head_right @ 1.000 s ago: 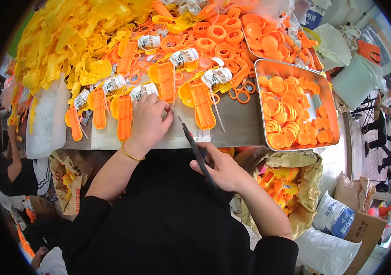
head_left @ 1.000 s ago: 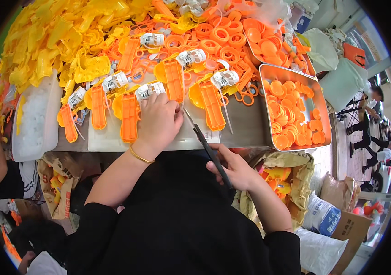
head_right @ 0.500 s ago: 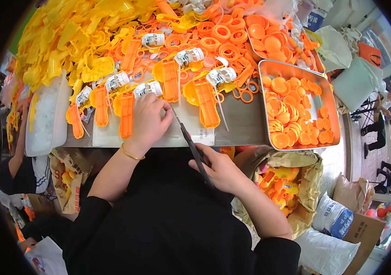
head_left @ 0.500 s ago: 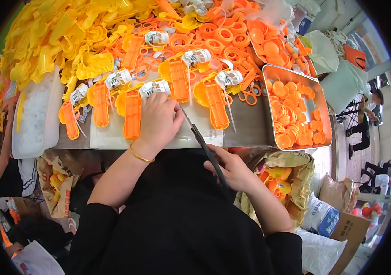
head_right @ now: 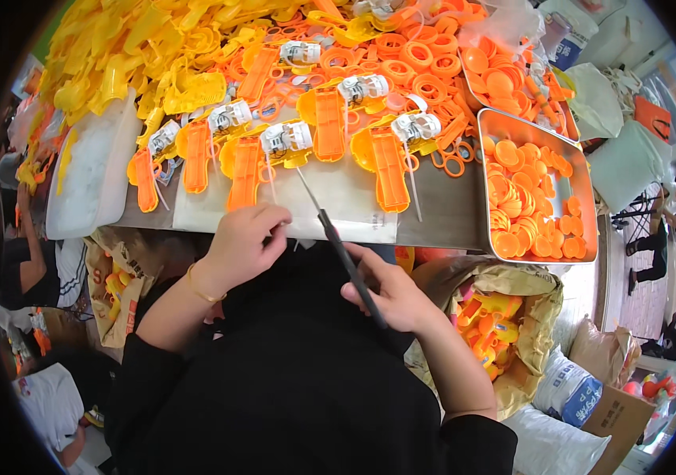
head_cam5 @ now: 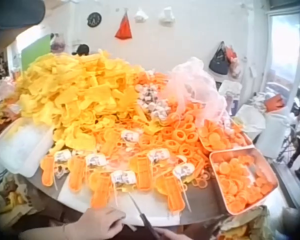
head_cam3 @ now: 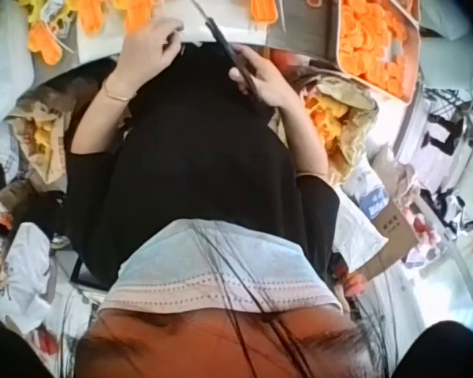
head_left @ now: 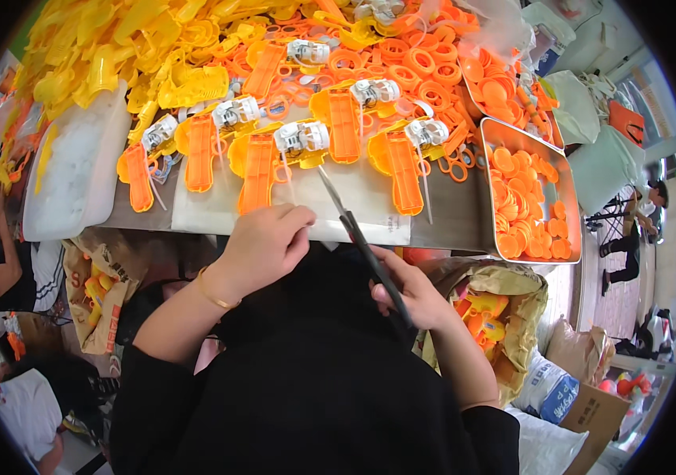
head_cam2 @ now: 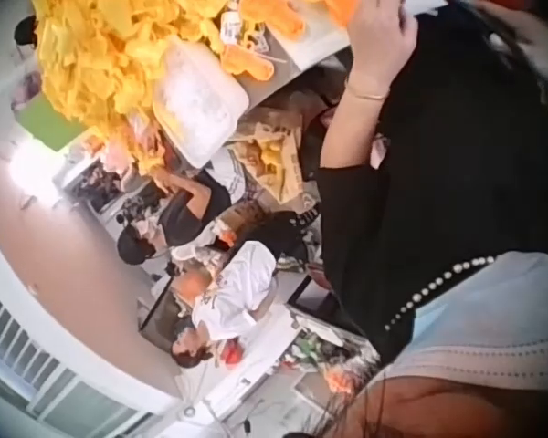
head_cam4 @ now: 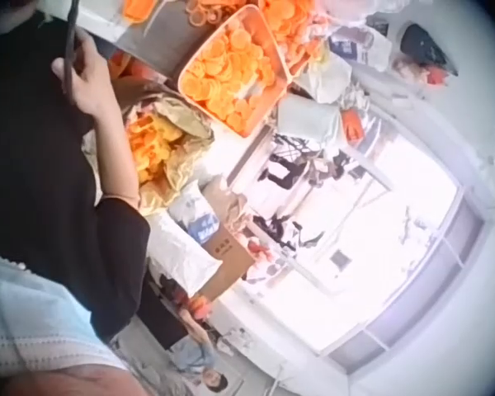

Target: Assembling, labeling, and organizing plastic toy components at a factory workbench.

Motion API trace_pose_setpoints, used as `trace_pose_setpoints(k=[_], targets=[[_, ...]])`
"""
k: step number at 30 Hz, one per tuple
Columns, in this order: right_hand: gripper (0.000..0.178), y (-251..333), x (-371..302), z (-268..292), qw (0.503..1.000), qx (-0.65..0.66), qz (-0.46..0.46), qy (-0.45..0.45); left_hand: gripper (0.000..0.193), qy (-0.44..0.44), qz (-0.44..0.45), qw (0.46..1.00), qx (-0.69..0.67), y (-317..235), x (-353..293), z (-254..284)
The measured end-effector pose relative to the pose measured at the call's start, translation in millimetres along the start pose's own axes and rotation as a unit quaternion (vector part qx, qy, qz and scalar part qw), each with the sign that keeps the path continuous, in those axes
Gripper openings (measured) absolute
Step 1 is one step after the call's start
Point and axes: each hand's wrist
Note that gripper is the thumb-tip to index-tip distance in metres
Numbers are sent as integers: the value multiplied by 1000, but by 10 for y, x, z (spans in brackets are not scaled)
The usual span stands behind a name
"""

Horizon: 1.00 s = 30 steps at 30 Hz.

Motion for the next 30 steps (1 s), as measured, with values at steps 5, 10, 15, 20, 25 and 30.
trace_pose_setpoints(k=[5,10,15,20,25,30], targets=[[70,-60,-5,-59,984,-167,19,52,13,-36,136,984,-113,75,-564,72],[68,-214,44,-154,993,-104,-44,35,9,-103,290,875,-373,217,-843,-234],[64,-153,127,-335,993,-108,-37,0,15,-62,279,920,-270,235,-639,-193],[67,-112,15,-463,983,-178,-29,22,16,-120,243,955,-124,221,-622,-229],[66,-95,101,-607,981,-192,-30,19,11,-137,260,929,-225,335,-691,-184],[61,-183,180,-700,979,-202,-8,-3,6,-100,262,920,-275,434,-697,-224]])
Point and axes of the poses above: each hand's wrist, its own x-axis towards the middle knuckle, its own z-axis out of the back of the hand, y = z × x, and after that the axes turned 8 degrees about x, right-handed
